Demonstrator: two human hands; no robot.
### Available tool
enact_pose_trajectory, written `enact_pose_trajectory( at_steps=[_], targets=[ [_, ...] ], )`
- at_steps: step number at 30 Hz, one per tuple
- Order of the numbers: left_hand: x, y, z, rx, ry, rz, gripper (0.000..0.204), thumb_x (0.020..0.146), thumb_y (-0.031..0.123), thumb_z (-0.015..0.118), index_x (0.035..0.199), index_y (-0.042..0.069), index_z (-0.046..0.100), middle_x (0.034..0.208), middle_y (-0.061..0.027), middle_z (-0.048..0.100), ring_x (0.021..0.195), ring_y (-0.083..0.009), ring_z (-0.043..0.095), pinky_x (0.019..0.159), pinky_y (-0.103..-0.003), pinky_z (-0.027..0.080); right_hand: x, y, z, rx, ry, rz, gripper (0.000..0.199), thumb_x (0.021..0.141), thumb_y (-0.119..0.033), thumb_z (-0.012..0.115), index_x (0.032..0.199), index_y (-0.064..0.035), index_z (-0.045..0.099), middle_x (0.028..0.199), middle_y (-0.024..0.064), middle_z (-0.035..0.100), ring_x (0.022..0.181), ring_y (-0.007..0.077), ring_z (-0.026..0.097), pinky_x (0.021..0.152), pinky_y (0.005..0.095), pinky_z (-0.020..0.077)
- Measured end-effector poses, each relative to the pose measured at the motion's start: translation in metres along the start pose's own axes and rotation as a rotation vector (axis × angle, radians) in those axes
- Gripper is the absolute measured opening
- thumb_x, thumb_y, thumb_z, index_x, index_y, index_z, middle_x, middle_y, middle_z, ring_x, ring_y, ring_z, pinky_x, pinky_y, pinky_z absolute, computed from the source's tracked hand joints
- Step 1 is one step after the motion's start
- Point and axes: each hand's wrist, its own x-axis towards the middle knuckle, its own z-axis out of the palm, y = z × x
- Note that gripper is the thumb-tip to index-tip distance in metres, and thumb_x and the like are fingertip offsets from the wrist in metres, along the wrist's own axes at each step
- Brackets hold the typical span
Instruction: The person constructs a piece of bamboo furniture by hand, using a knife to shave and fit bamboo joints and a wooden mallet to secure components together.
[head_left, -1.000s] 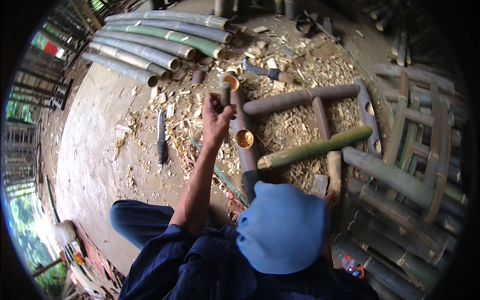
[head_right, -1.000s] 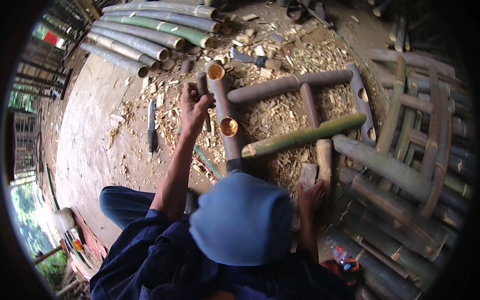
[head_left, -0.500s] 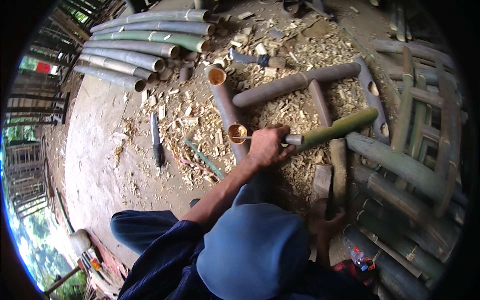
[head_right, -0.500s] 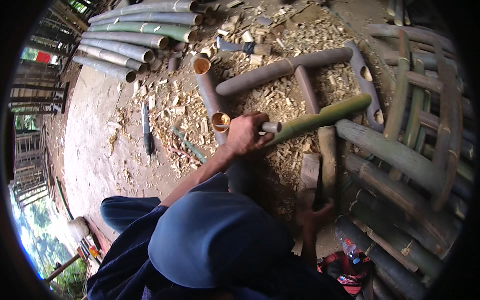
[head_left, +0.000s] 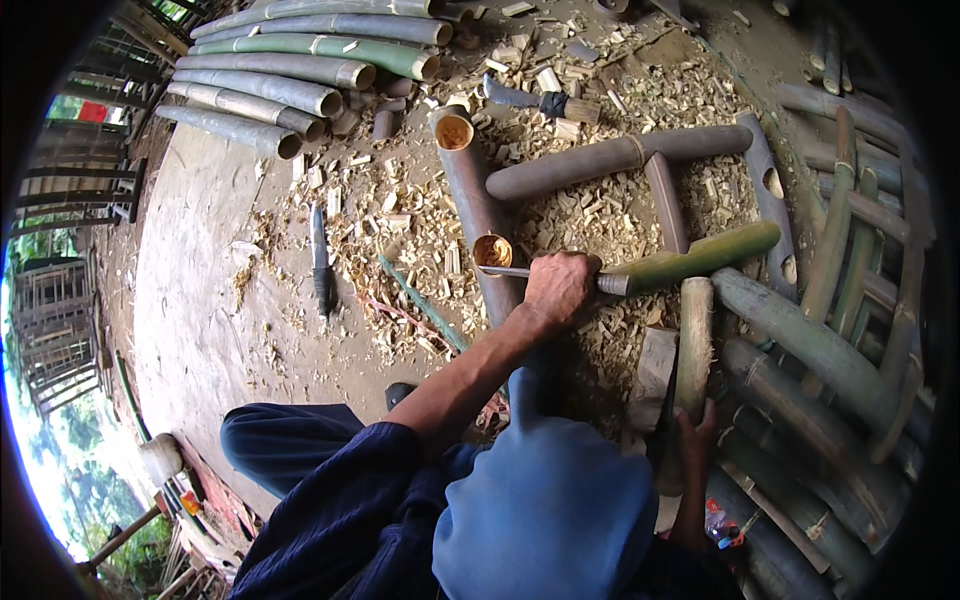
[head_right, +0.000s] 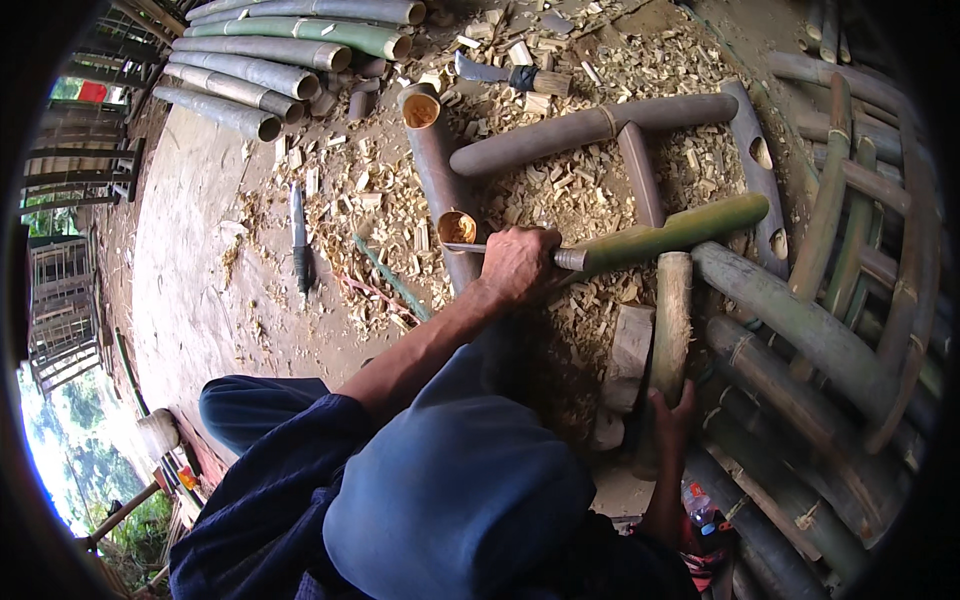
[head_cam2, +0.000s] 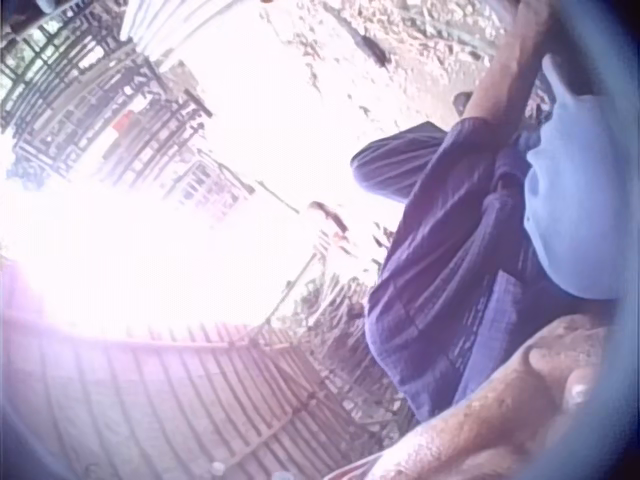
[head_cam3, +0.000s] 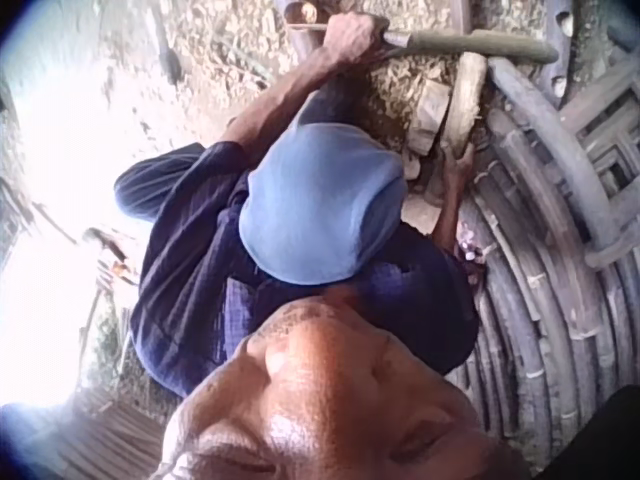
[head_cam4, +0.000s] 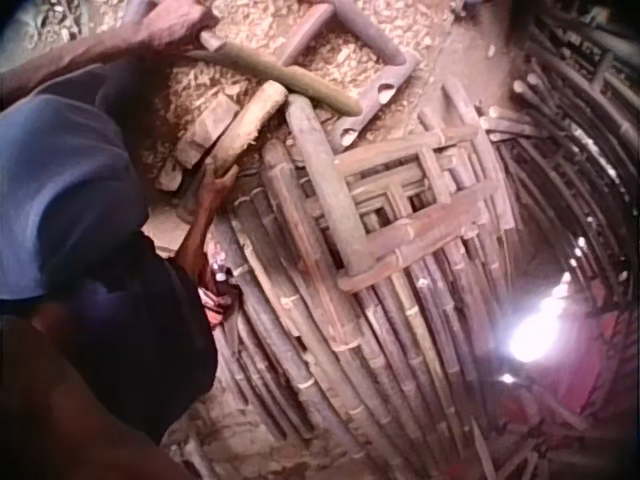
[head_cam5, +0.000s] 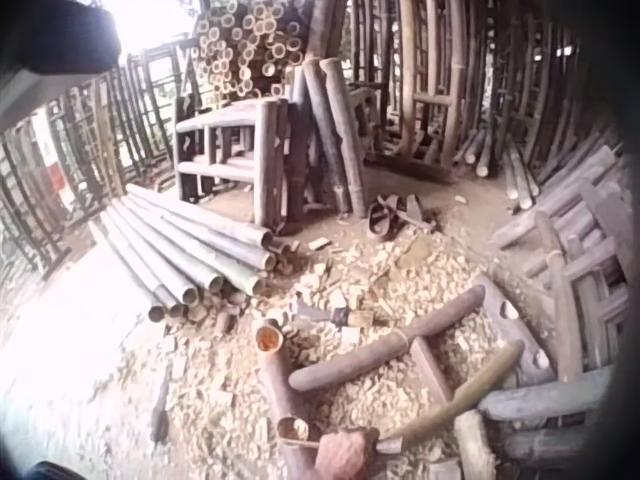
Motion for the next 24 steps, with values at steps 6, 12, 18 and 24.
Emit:
enact_pose_trajectory(
  at_steps=[6,12,18,24],
  targets=[
    [0.008,-0.009,0.001,-0.021,0.025,-0.041,0.033,0.079,0.043,0.077,0.082,0.011,0.071,0.075,-0.0176,0.071,0.077,-0.0389,0.072,0.07,-0.051,0.057,-0.034,-0.049,-0.007,0.483,-0.035,-0.111,0.103,0.081,-0.044,0.079,0.156,0.008,0.032,0.156,0.0259,0.042,0.145,0.0347,0.041,0.121,0.0415,0.0307],
    [0.026,-0.008,-0.022,-0.025,0.033,-0.067,0.023,0.08,0.034,0.074,0.086,0.012,0.075,0.079,-0.0181,0.073,0.079,-0.0391,0.073,0.074,-0.051,0.058,-0.028,-0.14,-0.015,0.767,-0.019,-0.295,0.106,0.079,-0.034,0.082,0.159,0.0068,0.025,0.152,0.0218,0.043,0.141,0.0298,0.043,0.117,0.0416,0.0352],
    [0.017,-0.012,-0.038,-0.073,0.084,-0.046,0.021,0.079,0.031,0.074,0.087,0.012,0.076,0.076,-0.0191,0.072,0.076,-0.0403,0.072,0.072,-0.05,0.058,-0.005,-0.223,0.009,0.267,-0.082,-0.602,0.1,0.075,-0.031,0.087,0.149,0.011,0.034,0.128,0.033,0.059,0.12,0.0405,0.06,0.106,0.0446,0.0459],
    [-0.018,-0.025,-0.04,-0.145,0.193,-0.009,0.02,0.079,0.026,0.075,0.09,0.009,0.072,0.083,-0.0172,0.071,0.08,-0.0388,0.071,0.071,-0.05,0.056,-0.043,-0.257,-0.031,0.647,-0.051,-0.544,0.097,0.074,-0.023,0.084,0.15,0.0073,0.032,0.136,0.0216,0.052,0.118,0.0326,0.058,0.103,0.0452,0.0476]
  ],
)
